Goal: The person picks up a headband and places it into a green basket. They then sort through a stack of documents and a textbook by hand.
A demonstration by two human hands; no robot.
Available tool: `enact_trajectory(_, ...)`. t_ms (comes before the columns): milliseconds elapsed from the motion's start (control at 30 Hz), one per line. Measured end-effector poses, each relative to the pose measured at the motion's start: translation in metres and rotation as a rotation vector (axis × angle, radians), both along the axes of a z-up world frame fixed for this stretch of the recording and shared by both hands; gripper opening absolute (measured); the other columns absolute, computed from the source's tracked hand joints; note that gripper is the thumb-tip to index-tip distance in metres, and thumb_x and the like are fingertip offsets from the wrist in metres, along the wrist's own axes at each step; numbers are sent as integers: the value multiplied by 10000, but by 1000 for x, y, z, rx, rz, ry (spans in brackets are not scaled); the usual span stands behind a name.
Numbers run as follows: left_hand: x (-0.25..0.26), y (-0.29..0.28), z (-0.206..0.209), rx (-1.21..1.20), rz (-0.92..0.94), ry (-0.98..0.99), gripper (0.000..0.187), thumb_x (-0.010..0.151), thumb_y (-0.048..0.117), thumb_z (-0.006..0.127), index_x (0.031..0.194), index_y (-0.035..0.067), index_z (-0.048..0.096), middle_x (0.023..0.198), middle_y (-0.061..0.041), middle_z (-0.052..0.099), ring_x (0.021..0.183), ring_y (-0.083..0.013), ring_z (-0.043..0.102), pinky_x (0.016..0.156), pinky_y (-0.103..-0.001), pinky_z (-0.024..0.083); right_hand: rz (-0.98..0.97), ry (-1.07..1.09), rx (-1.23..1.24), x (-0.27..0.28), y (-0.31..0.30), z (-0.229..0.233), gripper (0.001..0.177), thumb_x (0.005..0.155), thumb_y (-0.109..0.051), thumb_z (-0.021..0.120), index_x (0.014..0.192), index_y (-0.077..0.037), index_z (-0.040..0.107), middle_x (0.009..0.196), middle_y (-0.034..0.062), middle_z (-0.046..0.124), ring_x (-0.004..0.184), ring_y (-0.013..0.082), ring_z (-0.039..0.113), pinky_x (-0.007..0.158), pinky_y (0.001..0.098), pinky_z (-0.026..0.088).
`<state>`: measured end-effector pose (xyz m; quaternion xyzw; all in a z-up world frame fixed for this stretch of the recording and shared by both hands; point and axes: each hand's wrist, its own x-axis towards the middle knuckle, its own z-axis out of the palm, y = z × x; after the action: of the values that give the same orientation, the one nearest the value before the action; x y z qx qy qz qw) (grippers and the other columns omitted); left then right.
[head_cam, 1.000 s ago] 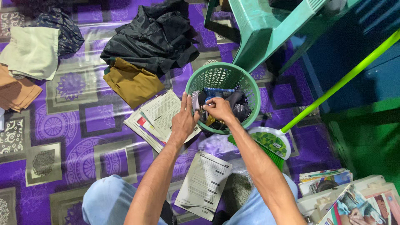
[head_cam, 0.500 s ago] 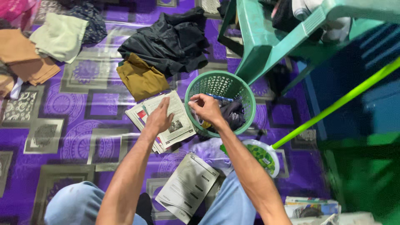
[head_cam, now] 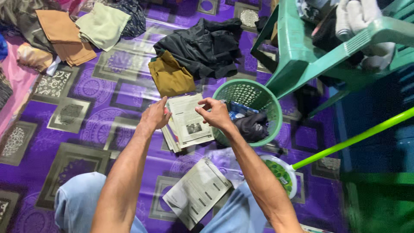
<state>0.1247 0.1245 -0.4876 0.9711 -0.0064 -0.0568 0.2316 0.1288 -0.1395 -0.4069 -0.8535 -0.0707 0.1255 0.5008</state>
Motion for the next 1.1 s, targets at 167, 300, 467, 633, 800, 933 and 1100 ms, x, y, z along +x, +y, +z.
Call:
enact_trajectory(167, 9, 38, -10, 41, 28, 85, 743, 899, 320, 689, 1550, 135, 382, 1372, -205, 612, 1246, -408, 588, 1039, -521, 485, 5, 67, -26, 1, 30, -42, 416, 868, -328, 757, 1184, -63, 702, 875, 74, 778, 584, 154, 741, 483, 302, 563)
enact_trajectory(300, 10, 64, -26, 29, 3, 37, 671, 887, 329, 709, 1482, 135, 467, 1327, -202, 637, 1216, -412, 599, 1006, -533, 495, 8, 54, -138, 7, 52, -111, 459, 840, -357, 781, 1174, -49, 716, 885, 97, 782, 608, 189, 748, 550, 313, 590)
enact_trajectory(467, 8, 96, -41, 21, -44, 152, 527, 920, 343, 698, 1398, 156, 579, 1214, -192, 703, 1183, -408, 636, 1002, -523, 518, -36, 48, -235, 6, 69, -202, 509, 794, -399, 800, 1152, -43, 738, 920, 133, 795, 782, 219, 779, 705, 338, 603)
enact_trajectory(633, 17, 128, -58, 60, -66, 238, 459, 931, 354, 686, 1342, 161, 622, 1070, -165, 774, 1135, -361, 689, 1003, -524, 521, -50, 19, -357, -13, 84, -260, 535, 775, -435, 810, 1129, -39, 756, 1008, 163, 773, 927, 276, 752, 833, 375, 585)
enact_trajectory(800, 19, 155, -72, 118, -159, 153, 380, 925, 327, 713, 1266, 162, 697, 1162, -203, 728, 1116, -417, 678, 965, -528, 545, -130, 20, -440, -34, 107, -310, 463, 772, -430, 786, 1110, -114, 763, 1036, 165, 766, 990, 320, 727, 881, 416, 561)
enact_trajectory(933, 17, 171, -89, 95, -200, 159, 399, 906, 325, 727, 1266, 160, 684, 1177, -208, 702, 1105, -433, 660, 940, -540, 537, -108, -106, -568, -41, 128, -347, 306, 805, -392, 766, 1023, -187, 829, 1011, 204, 742, 1018, 375, 693, 937, 454, 543)
enact_trajectory(1100, 30, 184, -103, 2, -175, 157, 356, 919, 310, 713, 1230, 137, 711, 1093, -192, 740, 1072, -407, 692, 943, -512, 553, -237, -116, -629, -45, 158, -352, 299, 847, -331, 726, 1104, -199, 803, 1046, 254, 669, 1016, 422, 655, 914, 491, 538)
